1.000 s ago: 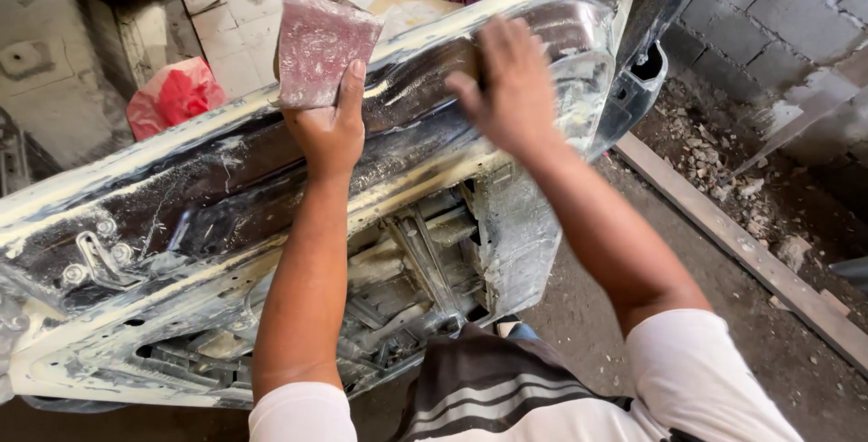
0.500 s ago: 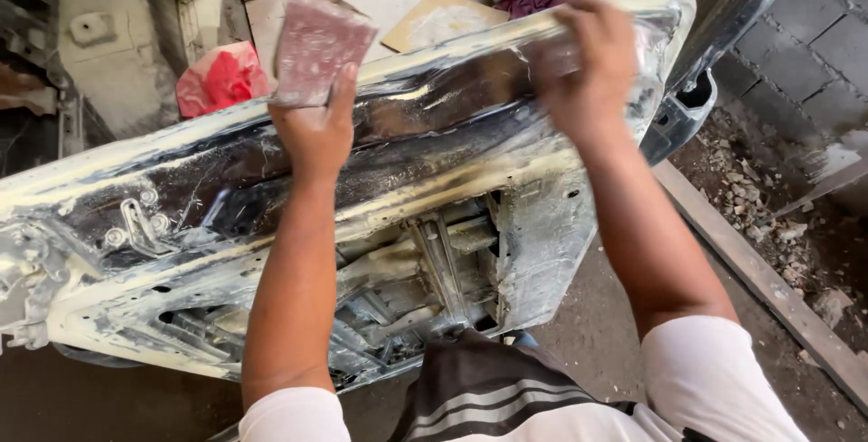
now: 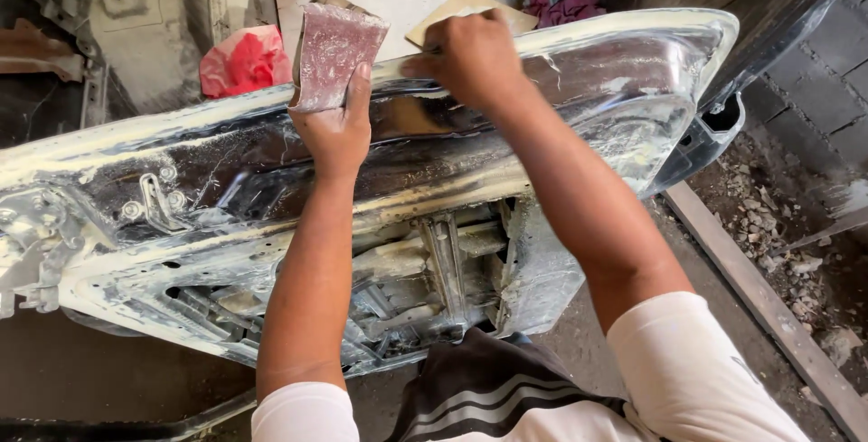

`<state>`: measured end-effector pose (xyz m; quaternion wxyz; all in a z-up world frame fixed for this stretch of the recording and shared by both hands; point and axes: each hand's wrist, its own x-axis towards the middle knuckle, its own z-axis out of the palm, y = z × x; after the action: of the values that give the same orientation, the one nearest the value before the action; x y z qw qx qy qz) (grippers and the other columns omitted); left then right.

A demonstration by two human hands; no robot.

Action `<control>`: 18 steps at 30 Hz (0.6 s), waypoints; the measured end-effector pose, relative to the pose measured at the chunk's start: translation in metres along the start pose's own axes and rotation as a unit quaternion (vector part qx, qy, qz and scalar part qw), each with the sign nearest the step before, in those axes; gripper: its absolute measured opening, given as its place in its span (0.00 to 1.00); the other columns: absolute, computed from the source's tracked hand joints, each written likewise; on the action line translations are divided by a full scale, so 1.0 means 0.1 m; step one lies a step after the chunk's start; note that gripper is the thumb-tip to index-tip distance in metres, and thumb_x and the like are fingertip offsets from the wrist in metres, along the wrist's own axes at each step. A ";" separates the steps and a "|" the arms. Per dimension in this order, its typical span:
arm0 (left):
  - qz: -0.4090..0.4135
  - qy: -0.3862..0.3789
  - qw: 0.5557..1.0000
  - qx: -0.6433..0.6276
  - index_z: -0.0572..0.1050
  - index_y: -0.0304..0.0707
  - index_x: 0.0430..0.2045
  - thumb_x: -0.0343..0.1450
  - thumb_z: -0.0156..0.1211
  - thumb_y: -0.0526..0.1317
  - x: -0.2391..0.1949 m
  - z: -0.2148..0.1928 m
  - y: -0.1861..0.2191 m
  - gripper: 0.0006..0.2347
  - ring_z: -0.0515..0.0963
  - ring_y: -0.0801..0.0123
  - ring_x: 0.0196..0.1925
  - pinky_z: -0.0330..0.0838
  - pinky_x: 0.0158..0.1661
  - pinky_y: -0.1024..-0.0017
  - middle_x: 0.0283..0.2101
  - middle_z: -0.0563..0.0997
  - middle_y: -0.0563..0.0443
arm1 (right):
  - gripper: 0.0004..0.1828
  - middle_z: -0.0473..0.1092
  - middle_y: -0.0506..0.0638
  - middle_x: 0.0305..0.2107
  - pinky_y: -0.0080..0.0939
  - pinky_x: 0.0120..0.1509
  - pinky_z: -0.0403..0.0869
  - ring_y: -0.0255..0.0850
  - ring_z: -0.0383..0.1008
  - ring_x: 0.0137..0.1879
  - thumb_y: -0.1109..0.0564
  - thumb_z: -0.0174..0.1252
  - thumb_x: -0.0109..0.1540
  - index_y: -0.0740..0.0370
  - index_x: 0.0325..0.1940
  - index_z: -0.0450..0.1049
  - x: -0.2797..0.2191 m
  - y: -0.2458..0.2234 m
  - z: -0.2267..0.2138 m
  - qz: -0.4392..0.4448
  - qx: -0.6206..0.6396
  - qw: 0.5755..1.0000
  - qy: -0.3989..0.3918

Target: The person sands the surface of a large, detached car door panel using a sanding block. They work on the edges and flat areas, occasionally wiping the surface with their hand to check the finish.

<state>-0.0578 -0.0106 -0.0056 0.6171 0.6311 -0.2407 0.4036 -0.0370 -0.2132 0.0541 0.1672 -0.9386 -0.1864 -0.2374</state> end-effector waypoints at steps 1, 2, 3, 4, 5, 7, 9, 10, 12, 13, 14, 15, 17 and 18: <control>0.003 -0.004 1.000 0.014 0.78 0.27 0.44 0.76 0.67 0.31 -0.01 0.00 0.00 0.07 0.82 0.69 0.43 0.77 0.47 0.69 0.43 0.85 0.45 | 0.25 0.76 0.52 0.24 0.59 0.60 0.65 0.51 0.77 0.34 0.30 0.69 0.58 0.54 0.32 0.82 -0.04 0.10 -0.06 0.018 -0.021 1.000 -0.013; 0.005 -0.008 1.000 0.028 0.77 0.27 0.44 0.75 0.67 0.31 -0.01 0.01 0.01 0.07 0.83 0.69 0.42 0.77 0.47 0.69 0.43 0.85 0.45 | 0.26 0.77 0.52 0.25 0.60 0.61 0.64 0.49 0.78 0.34 0.29 0.69 0.57 0.54 0.33 0.83 -0.07 0.20 -0.12 0.036 -0.042 0.998 -0.026; 0.006 -0.009 1.000 0.026 0.77 0.27 0.44 0.75 0.67 0.31 0.00 0.02 0.02 0.07 0.83 0.69 0.42 0.77 0.47 0.69 0.43 0.85 0.45 | 0.26 0.77 0.52 0.25 0.60 0.61 0.64 0.49 0.78 0.34 0.29 0.69 0.57 0.54 0.33 0.83 -0.11 0.30 -0.19 0.037 -0.044 0.998 -0.025; 0.012 -0.007 0.999 0.036 0.78 0.27 0.43 0.75 0.67 0.31 0.00 0.02 0.02 0.07 0.83 0.69 0.42 0.77 0.46 0.69 0.42 0.85 0.45 | 0.25 0.78 0.51 0.27 0.59 0.63 0.63 0.49 0.78 0.36 0.30 0.69 0.57 0.53 0.35 0.84 -0.14 0.41 -0.26 0.053 -0.041 0.997 -0.037; 0.016 -0.005 0.999 0.046 0.78 0.27 0.43 0.75 0.67 0.31 0.00 0.02 0.03 0.07 0.84 0.68 0.42 0.77 0.46 0.69 0.42 0.85 0.45 | 0.24 0.78 0.51 0.28 0.58 0.65 0.62 0.49 0.78 0.38 0.31 0.69 0.58 0.52 0.37 0.85 -0.17 0.51 -0.33 0.067 -0.039 0.996 -0.051; 0.022 -0.009 0.998 0.054 0.78 0.27 0.42 0.75 0.67 0.31 0.00 0.01 0.04 0.06 0.85 0.68 0.42 0.77 0.46 0.70 0.42 0.85 0.46 | 0.21 0.79 0.48 0.31 0.56 0.65 0.62 0.50 0.76 0.42 0.31 0.68 0.58 0.48 0.39 0.85 -0.26 0.67 -0.42 0.119 -0.044 0.989 -0.070; 0.028 -0.015 0.997 0.064 0.79 0.28 0.42 0.75 0.67 0.31 0.00 0.00 0.03 0.06 0.85 0.67 0.42 0.77 0.45 0.70 0.41 0.85 0.46 | 0.20 0.79 0.45 0.34 0.54 0.64 0.62 0.51 0.74 0.46 0.32 0.67 0.58 0.45 0.41 0.85 -0.37 0.89 -0.55 0.172 -0.048 0.980 -0.088; 0.026 -0.023 0.998 0.058 0.79 0.27 0.42 0.75 0.67 0.31 0.00 0.00 0.03 0.06 0.85 0.67 0.42 0.77 0.45 0.70 0.41 0.85 0.45 | 0.19 0.79 0.44 0.36 0.55 0.66 0.59 0.51 0.73 0.49 0.33 0.68 0.59 0.46 0.43 0.85 -0.43 1.02 -0.63 0.149 -0.054 0.986 -0.055; 0.025 -0.029 0.998 0.053 0.79 0.27 0.42 0.76 0.67 0.32 0.01 -0.02 0.05 0.06 0.84 0.66 0.42 0.76 0.45 0.69 0.41 0.85 0.45 | 0.19 0.79 0.44 0.39 0.55 0.68 0.57 0.50 0.72 0.52 0.35 0.69 0.60 0.46 0.44 0.85 -0.58 1.25 -0.83 0.124 -0.060 0.990 -0.022; 0.027 -0.038 0.998 0.052 0.79 0.27 0.43 0.76 0.67 0.32 0.03 -0.03 0.07 0.06 0.84 0.66 0.42 0.76 0.45 0.69 0.41 0.85 0.45 | 0.19 0.79 0.48 0.40 0.57 0.68 0.56 0.51 0.72 0.53 0.37 0.71 0.59 0.49 0.45 0.84 -0.64 1.36 -0.94 0.117 -0.094 0.989 0.008; 0.030 -0.048 0.997 0.050 0.78 0.26 0.43 0.76 0.67 0.32 0.05 -0.05 0.10 0.07 0.84 0.66 0.42 0.76 0.46 0.68 0.41 0.85 0.45 | 0.20 0.79 0.51 0.41 0.58 0.67 0.54 0.51 0.72 0.54 0.38 0.73 0.59 0.52 0.46 0.83 -0.71 1.47 -1.06 0.111 -0.128 0.985 0.037; 0.030 -0.048 0.997 0.050 0.78 0.26 0.43 0.76 0.67 0.32 0.08 -0.02 0.11 0.07 0.84 0.66 0.42 0.76 0.46 0.68 0.41 0.85 0.45 | 0.20 0.79 0.51 0.41 0.58 0.67 0.54 0.51 0.72 0.54 0.38 0.73 0.59 0.52 0.46 0.83 -0.75 1.49 -1.07 0.111 -0.128 0.985 0.037; 0.038 -0.081 0.995 0.040 0.78 0.26 0.45 0.76 0.65 0.32 0.15 0.05 0.13 0.07 0.86 0.63 0.42 0.78 0.46 0.67 0.42 0.86 0.44 | 0.23 0.76 0.57 0.51 0.57 0.64 0.60 0.54 0.71 0.58 0.49 0.76 0.61 0.59 0.55 0.78 -0.82 1.55 -1.11 0.043 -0.154 0.967 0.200; 0.040 -0.080 0.995 0.040 0.78 0.26 0.45 0.76 0.65 0.32 0.20 0.15 0.12 0.07 0.86 0.63 0.42 0.78 0.46 0.67 0.42 0.86 0.44 | 0.23 0.76 0.57 0.51 0.57 0.64 0.60 0.54 0.71 0.58 0.49 0.76 0.61 0.59 0.55 0.78 -0.77 1.31 -1.16 0.042 -0.154 0.966 0.202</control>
<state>-0.0536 -0.0229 0.0190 0.5533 0.6759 -0.2980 0.3851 -0.0880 -0.3946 0.0819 0.0644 -0.8928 -0.0701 -0.4403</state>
